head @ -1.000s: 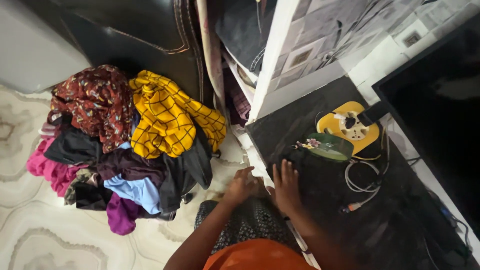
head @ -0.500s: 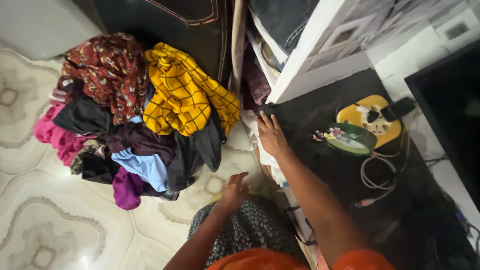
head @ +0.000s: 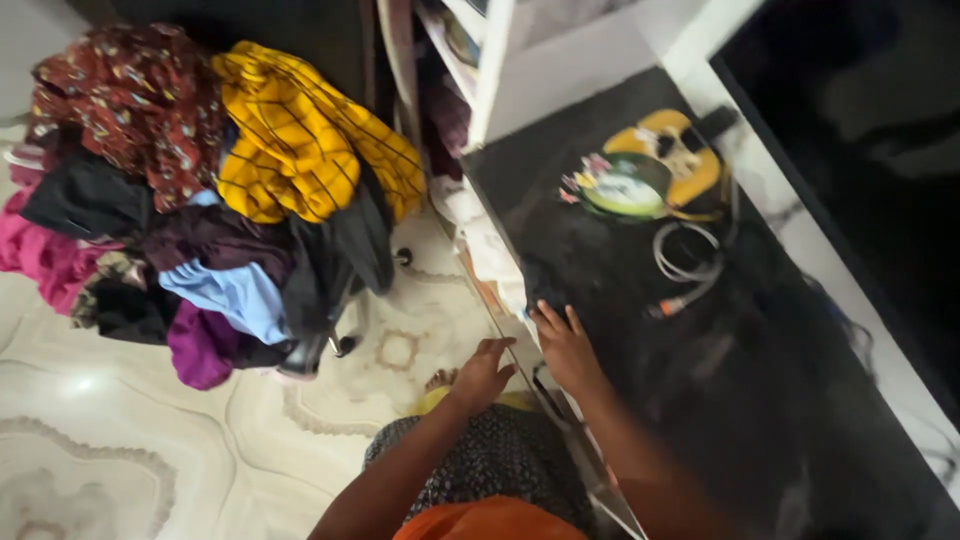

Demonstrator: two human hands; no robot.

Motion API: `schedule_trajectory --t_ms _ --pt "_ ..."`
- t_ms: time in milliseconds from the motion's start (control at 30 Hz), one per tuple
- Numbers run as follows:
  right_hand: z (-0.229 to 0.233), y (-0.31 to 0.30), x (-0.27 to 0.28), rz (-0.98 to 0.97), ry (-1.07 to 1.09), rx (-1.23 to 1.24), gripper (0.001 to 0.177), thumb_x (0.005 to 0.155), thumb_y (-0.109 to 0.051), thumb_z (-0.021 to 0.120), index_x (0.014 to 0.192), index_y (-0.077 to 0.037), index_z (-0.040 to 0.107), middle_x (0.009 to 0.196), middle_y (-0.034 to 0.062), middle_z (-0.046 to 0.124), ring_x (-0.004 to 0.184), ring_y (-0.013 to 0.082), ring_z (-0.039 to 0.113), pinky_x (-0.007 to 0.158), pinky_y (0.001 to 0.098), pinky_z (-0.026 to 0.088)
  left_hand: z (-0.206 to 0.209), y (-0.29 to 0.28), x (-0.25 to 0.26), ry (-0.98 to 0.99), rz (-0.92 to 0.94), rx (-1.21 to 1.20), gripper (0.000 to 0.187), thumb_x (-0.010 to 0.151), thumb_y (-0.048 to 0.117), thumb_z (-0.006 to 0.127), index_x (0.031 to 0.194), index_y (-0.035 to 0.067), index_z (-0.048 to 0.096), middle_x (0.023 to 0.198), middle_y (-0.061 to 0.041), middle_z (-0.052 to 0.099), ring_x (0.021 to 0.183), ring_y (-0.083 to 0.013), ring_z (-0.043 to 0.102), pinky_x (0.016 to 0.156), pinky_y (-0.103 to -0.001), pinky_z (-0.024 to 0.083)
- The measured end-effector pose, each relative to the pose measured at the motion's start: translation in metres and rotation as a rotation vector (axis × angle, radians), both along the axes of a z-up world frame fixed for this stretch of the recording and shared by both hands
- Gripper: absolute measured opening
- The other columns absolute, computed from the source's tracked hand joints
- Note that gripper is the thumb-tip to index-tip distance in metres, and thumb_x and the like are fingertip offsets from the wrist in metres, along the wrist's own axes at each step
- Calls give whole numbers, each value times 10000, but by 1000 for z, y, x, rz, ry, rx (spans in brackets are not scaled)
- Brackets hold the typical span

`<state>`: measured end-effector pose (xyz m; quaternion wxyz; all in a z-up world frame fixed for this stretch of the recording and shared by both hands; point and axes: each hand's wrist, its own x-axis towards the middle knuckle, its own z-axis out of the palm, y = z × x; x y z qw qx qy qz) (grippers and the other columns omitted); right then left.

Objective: Installing and organizing cables for a wall-mounted television, using a cable organizer/holder.

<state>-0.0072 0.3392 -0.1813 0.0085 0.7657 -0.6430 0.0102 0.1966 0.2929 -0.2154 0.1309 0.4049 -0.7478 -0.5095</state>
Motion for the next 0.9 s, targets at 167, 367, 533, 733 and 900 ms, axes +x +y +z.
schedule_trajectory --t_ms 167,367,533,733,900 --pt "-8 152 -15 -72 8 49 381 910 -101 530 1244 -5 685 1499 19 546 1518 193 313 1237 524 232 -22 98 -31 -2 -24 -63 553 879 223 727 1399 177 545 1353 -206 570 1188 -431 602 971 -491 512" --pt "14 335 -25 -137 -17 165 443 877 -177 573 1291 -37 645 1535 30 479 1513 198 259 1214 535 215 -49 260 -59 83 -127 -27 547 850 218 712 1375 155 567 1347 -187 555 1197 -414 581 980 -485 509" --pt "-3 486 -38 -184 -26 135 540 831 -214 590 1342 -42 629 1521 26 465 1494 203 257 1195 537 215 -66 356 -70 41 -482 -308 289 822 270 722 1058 106 745 1433 -111 550 1306 -397 499 1037 -480 475" --pt "-7 614 -56 -202 137 299 378 917 -171 553 1256 -60 678 1587 4 435 1521 202 219 1213 526 210 -56 407 -75 -3 -637 -214 362 903 299 716 1214 125 652 1422 -158 497 1273 -428 512 1073 -482 459" --pt "3 711 -70 -325 -117 396 357 869 -159 604 1202 -97 716 1548 22 511 1488 245 283 1232 538 201 14 428 -83 -67 -662 -116 510 917 260 704 1390 152 545 1389 -180 504 1243 -411 567 1042 -473 474"
